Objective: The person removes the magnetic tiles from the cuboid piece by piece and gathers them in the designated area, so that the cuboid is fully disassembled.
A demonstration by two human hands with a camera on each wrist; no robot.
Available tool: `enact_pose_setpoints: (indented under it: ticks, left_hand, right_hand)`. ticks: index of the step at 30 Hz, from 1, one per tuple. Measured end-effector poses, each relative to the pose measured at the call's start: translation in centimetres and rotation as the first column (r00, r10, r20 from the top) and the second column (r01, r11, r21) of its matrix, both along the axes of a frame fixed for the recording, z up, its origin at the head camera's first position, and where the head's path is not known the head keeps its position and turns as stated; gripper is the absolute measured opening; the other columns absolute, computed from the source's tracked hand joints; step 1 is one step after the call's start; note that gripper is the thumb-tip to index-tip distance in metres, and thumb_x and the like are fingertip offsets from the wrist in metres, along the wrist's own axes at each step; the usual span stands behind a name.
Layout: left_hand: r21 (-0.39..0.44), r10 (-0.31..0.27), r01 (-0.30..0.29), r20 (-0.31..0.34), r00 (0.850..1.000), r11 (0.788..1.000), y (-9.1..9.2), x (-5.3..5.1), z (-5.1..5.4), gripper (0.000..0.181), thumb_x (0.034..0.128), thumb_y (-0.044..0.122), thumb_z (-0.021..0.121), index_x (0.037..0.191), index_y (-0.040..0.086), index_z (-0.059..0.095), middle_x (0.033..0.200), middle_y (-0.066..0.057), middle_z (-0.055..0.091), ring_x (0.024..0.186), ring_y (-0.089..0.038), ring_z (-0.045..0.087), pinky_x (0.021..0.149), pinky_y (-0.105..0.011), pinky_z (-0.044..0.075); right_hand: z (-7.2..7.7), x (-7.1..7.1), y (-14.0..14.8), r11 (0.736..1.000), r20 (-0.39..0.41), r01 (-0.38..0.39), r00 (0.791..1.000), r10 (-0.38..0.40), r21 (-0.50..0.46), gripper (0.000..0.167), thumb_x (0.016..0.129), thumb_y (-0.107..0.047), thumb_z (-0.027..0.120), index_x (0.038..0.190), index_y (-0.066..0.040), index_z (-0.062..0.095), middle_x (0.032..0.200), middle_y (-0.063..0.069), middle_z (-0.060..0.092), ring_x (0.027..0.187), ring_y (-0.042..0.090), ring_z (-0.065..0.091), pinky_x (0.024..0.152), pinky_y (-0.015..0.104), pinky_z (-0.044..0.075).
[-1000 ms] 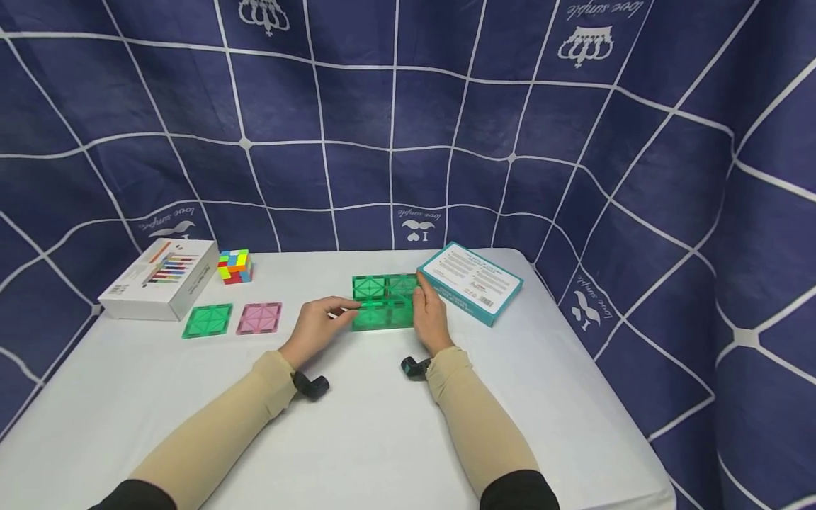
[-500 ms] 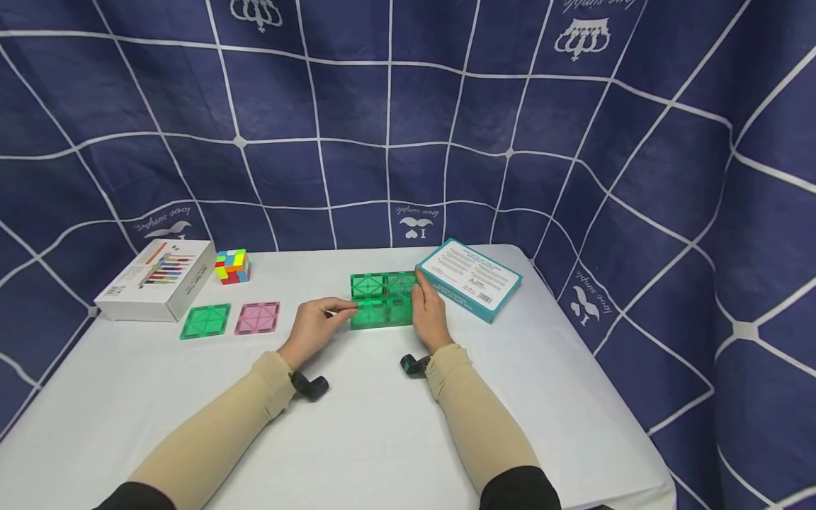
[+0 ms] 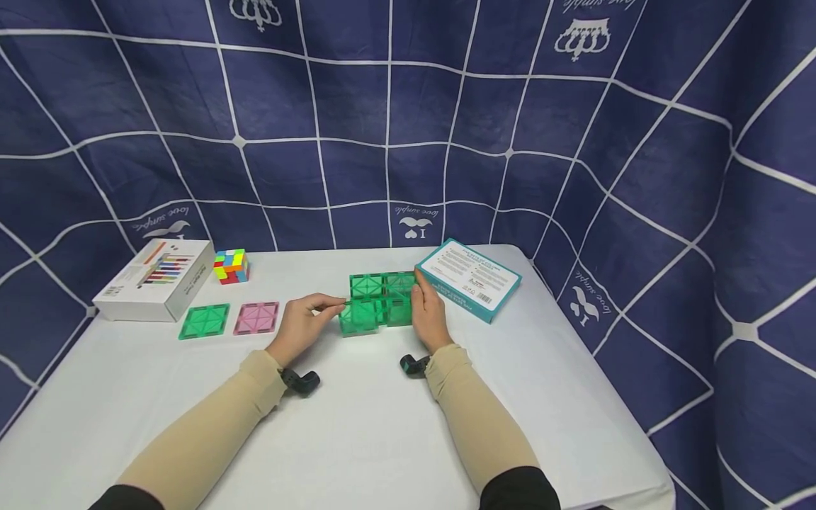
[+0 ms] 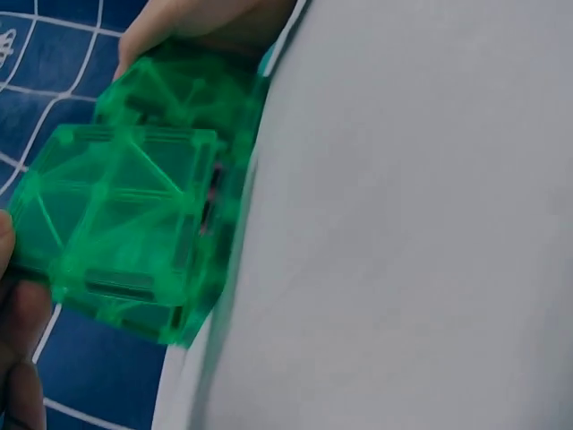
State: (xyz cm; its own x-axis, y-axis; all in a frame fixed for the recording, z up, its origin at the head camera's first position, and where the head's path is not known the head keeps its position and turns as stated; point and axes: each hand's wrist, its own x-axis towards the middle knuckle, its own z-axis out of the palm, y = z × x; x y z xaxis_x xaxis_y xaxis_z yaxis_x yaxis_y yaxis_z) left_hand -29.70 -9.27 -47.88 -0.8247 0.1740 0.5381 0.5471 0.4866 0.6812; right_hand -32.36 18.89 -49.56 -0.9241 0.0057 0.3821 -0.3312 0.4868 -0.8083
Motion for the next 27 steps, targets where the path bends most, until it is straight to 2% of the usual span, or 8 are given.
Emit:
enact_pose_setpoints:
  ticks: [4,8,11,15,20,24,27]
  left_hand:
    - [0.015,0.031,-0.032,0.047,0.998,0.999,-1.9,-0.9,0.5,0.014,0.0937,0.020,0.078,0.106,0.018,0.082,0.100,0.000,0.079,0.087,-0.015,0.071,0.076,-0.032,0.056]
    - [0.005,0.084,-0.086,0.140,0.987,0.996,-5.0,-1.8,1.2,0.016,0.0964,0.024,0.075,0.109,0.017,0.081,0.103,-0.002,0.079,0.088,-0.017,0.069,0.074,-0.027,0.055]
    - [-0.032,0.121,-0.117,0.216,0.969,0.993,-7.3,-2.2,1.5,0.017,0.0986,0.027,0.072,0.110,0.017,0.081,0.105,-0.004,0.078,0.090,-0.020,0.068,0.077,-0.031,0.056]
    - [-0.095,0.141,-0.120,0.266,0.953,0.988,-9.5,-2.4,1.4,0.019,0.1001,0.027,0.070,0.112,0.015,0.080,0.108,-0.007,0.077,0.095,-0.023,0.067,0.085,-0.040,0.056]
    - [-0.135,0.145,-0.109,0.291,0.946,0.985,-10.0,-2.5,0.7,0.021,0.1012,0.026,0.069,0.115,0.013,0.079,0.112,-0.009,0.077,0.097,-0.024,0.066,0.090,-0.044,0.056]
    - [-0.164,0.152,-0.111,0.263,0.953,0.980,-9.5,-2.7,0.2,0.021,0.1019,0.023,0.068,0.116,0.012,0.078,0.114,-0.010,0.076,0.093,-0.025,0.066,0.089,-0.046,0.056]
    - [-0.183,0.157,-0.115,0.237,0.959,0.976,-9.2,-3.0,-0.1,0.020,0.1024,0.022,0.067,0.117,0.012,0.077,0.114,-0.011,0.076,0.097,-0.027,0.067,0.092,-0.048,0.055]
  right_hand:
    - [-0.1,0.0,0.1,1.000,0.005,-0.001,1.000,0.001,-0.004,0.052,0.114,-0.037,0.032,0.160,-0.013,0.039,0.165,0.003,0.038,0.154,0.028,0.032,0.125,0.047,0.026]
    - [-0.2,0.1,0.2,1.000,0.007,-0.004,1.000,0.004,-0.001,0.053,0.113,-0.039,0.032,0.160,-0.014,0.038,0.165,0.004,0.037,0.154,0.028,0.032,0.125,0.047,0.027]
    - [-0.3,0.1,0.2,1.000,0.004,-0.004,1.000,0.004,0.006,0.053,0.113,-0.039,0.031,0.160,-0.015,0.038,0.165,0.004,0.037,0.153,0.028,0.033,0.125,0.047,0.027]
    - [-0.3,0.0,0.3,1.000,-0.001,-0.008,1.000,0.008,0.008,0.054,0.113,-0.039,0.031,0.160,-0.013,0.038,0.165,0.005,0.038,0.153,0.029,0.033,0.125,0.049,0.027]
    - [-0.3,0.0,0.2,1.000,0.006,-0.010,1.000,0.010,0.006,0.054,0.113,-0.040,0.031,0.160,-0.014,0.037,0.165,0.005,0.037,0.154,0.029,0.033,0.125,0.049,0.027]
    - [-0.3,-0.1,0.2,1.000,-0.001,-0.011,1.000,0.011,0.004,0.055,0.113,-0.042,0.031,0.160,-0.013,0.038,0.165,0.003,0.037,0.154,0.029,0.032,0.125,0.049,0.027]
    - [-0.3,-0.2,0.1,1.000,-0.010,-0.012,1.000,0.012,-0.001,0.056,0.113,-0.043,0.031,0.160,-0.013,0.038,0.165,0.003,0.038,0.154,0.028,0.033,0.125,0.049,0.027]
